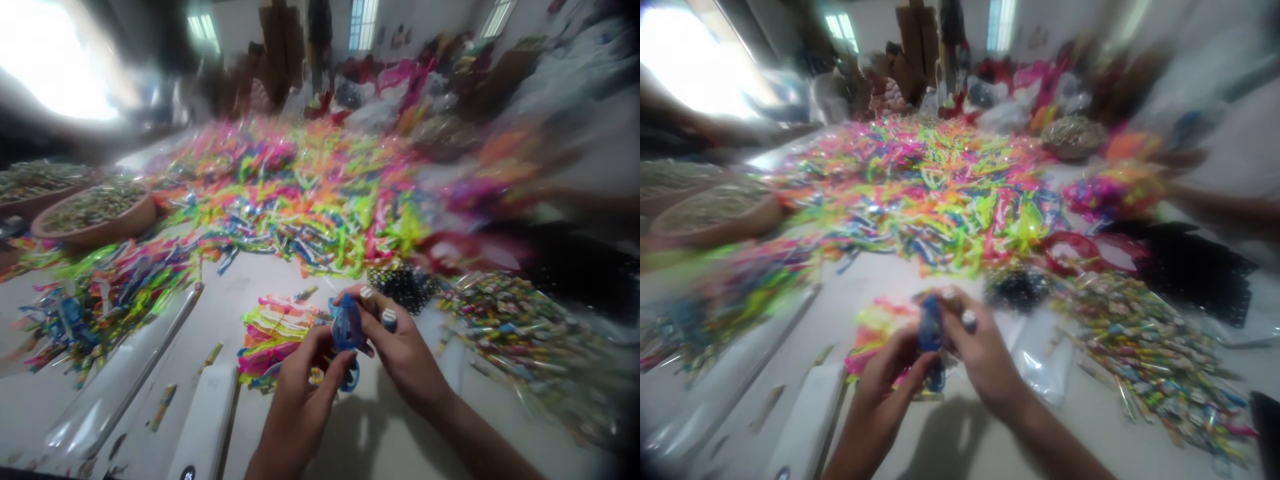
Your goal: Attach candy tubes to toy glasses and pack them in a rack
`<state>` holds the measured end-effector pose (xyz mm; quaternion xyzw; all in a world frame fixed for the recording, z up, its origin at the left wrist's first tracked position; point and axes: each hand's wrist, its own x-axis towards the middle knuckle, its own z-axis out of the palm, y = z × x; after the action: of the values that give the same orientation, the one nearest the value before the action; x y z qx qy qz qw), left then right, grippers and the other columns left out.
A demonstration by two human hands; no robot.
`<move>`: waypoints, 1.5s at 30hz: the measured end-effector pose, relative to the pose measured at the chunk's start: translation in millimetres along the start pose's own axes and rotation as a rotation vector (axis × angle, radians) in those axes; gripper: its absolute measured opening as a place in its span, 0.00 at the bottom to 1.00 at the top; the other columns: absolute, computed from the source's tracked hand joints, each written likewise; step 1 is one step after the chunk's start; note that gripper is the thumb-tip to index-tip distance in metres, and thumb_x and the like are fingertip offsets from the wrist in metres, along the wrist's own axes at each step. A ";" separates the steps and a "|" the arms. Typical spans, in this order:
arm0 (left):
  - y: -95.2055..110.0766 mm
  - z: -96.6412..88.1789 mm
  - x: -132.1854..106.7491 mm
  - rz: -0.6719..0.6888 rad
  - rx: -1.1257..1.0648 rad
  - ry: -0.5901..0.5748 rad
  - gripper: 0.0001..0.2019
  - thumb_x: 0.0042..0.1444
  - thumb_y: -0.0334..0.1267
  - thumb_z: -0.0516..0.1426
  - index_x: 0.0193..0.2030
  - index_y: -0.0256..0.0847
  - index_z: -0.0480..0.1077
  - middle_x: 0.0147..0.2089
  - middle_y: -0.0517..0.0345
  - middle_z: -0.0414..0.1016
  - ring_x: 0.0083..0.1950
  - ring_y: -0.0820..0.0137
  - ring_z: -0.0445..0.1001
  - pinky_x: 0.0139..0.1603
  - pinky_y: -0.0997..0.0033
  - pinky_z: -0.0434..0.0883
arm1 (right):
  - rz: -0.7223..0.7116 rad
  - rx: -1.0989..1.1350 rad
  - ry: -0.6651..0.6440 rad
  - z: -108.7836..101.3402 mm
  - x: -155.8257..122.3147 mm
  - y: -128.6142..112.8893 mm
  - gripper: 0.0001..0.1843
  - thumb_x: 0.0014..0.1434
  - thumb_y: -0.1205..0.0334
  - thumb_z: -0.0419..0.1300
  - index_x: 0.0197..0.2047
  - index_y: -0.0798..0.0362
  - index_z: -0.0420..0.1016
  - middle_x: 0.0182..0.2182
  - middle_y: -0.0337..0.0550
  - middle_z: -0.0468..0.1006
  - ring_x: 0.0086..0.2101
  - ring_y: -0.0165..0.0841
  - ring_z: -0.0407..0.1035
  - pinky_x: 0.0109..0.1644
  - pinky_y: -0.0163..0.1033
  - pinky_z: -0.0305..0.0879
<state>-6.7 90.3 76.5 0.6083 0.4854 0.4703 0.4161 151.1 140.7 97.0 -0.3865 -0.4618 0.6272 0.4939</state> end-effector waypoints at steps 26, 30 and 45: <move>23.7 -9.8 -23.1 0.553 0.781 0.012 0.08 0.74 0.35 0.52 0.50 0.39 0.73 0.36 0.55 0.83 0.33 0.64 0.84 0.33 0.68 0.78 | -0.383 -0.974 -0.257 -32.2 -60.9 -17.6 0.19 0.75 0.64 0.58 0.63 0.33 0.68 0.56 0.34 0.79 0.57 0.32 0.73 0.63 0.37 0.66; 22.2 -8.5 -23.7 0.624 0.892 0.078 0.07 0.74 0.34 0.53 0.49 0.37 0.73 0.35 0.54 0.82 0.30 0.63 0.81 0.29 0.64 0.73 | -0.476 -1.039 -0.317 -31.4 -59.1 -19.2 0.26 0.70 0.75 0.54 0.65 0.41 0.65 0.53 0.42 0.77 0.53 0.35 0.73 0.57 0.40 0.70; -17.2 -21.4 -11.4 0.585 1.089 -0.079 0.15 0.73 0.28 0.49 0.59 0.36 0.71 0.42 0.50 0.80 0.42 0.57 0.78 0.43 0.56 0.75 | -0.310 -0.855 -0.155 -53.8 -51.7 36.3 0.16 0.76 0.64 0.53 0.61 0.44 0.75 0.52 0.43 0.80 0.53 0.34 0.74 0.58 0.39 0.71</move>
<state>-32.0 83.3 62.6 0.8582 0.4531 0.2267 -0.0824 203.2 97.7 48.7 -0.4336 -0.7671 0.3262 0.3421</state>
